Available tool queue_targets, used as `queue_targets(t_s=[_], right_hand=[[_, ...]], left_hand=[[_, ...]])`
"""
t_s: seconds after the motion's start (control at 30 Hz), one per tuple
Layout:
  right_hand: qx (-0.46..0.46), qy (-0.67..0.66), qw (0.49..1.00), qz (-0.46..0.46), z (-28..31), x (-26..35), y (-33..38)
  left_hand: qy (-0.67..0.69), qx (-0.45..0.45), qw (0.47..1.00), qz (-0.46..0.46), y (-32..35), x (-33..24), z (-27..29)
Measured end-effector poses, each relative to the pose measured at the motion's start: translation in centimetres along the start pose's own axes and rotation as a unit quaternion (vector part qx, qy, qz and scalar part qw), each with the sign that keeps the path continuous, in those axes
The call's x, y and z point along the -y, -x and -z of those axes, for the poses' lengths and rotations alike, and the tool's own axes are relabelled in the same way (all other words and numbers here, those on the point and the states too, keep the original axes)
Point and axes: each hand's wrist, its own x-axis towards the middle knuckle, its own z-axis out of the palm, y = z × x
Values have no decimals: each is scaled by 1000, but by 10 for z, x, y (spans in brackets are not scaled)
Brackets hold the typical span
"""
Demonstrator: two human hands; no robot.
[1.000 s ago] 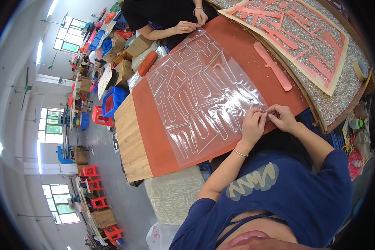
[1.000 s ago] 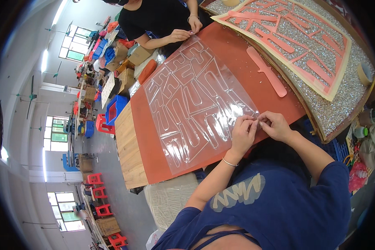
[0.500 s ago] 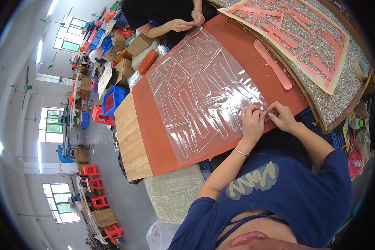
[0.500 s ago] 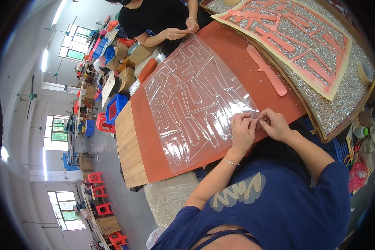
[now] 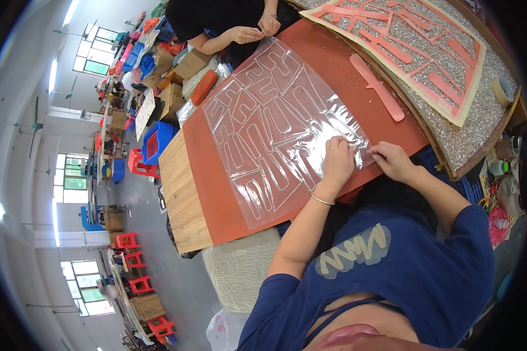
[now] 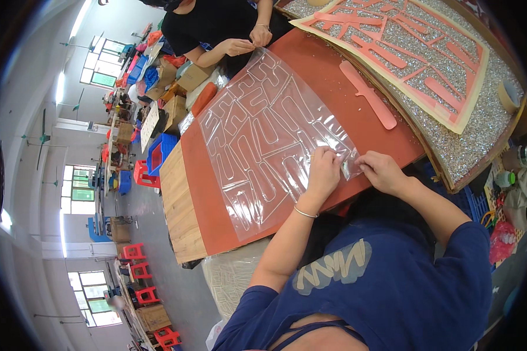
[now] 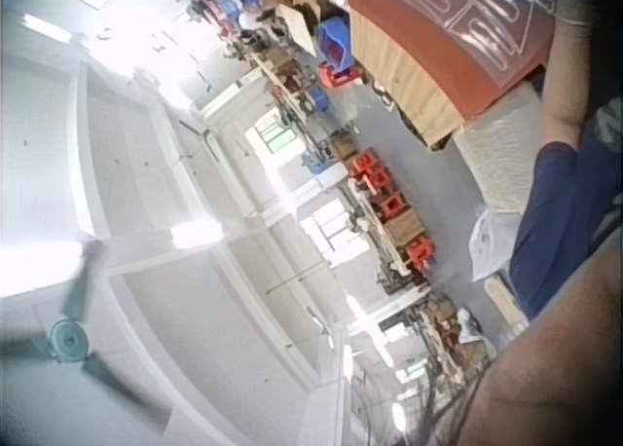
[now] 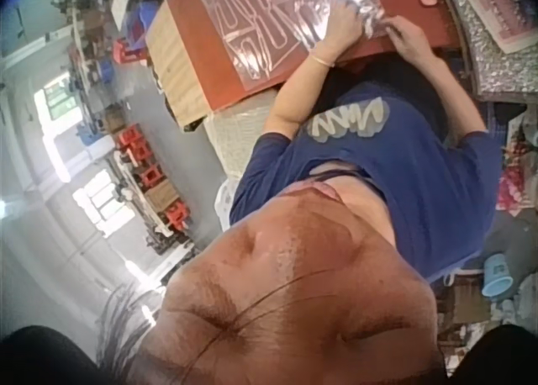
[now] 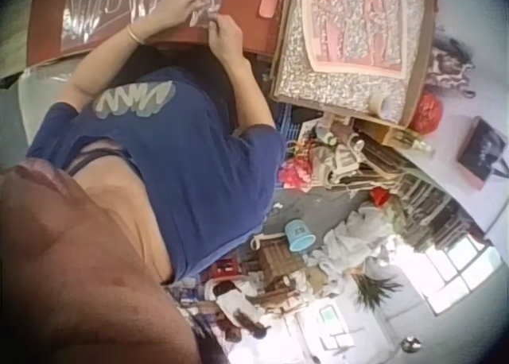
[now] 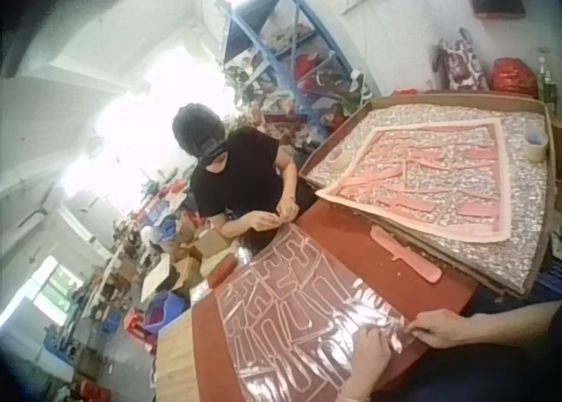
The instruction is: Placing stencils on adhesive sheets and applying glitter to create shoe components.
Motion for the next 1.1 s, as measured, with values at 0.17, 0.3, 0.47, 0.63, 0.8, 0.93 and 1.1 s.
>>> queue_targets(t_s=[0.17,0.3,0.47,0.63,0.8,0.93,1.1], right_hand=[[-23,224,972,66,4,39,6],[-52,225,961,148,4,49,13],[82,249,962,83,-23,47,35],[92,326,933,122,-28,24,43],[30,344,926,155,-40,9,48],[9,333,930,157,-44,5,51],[6,328,933,149,-42,5,47]], left_hand=[[32,-21,999,1,4,-4,-4],[9,-36,999,-19,5,-7,-7],[11,-24,999,-17,1,2,-6],[45,2,999,14,1,5,-5],[32,1,999,-20,3,-16,4],[26,-34,999,-32,10,-13,-2],[18,-43,998,-34,10,-5,-9]])
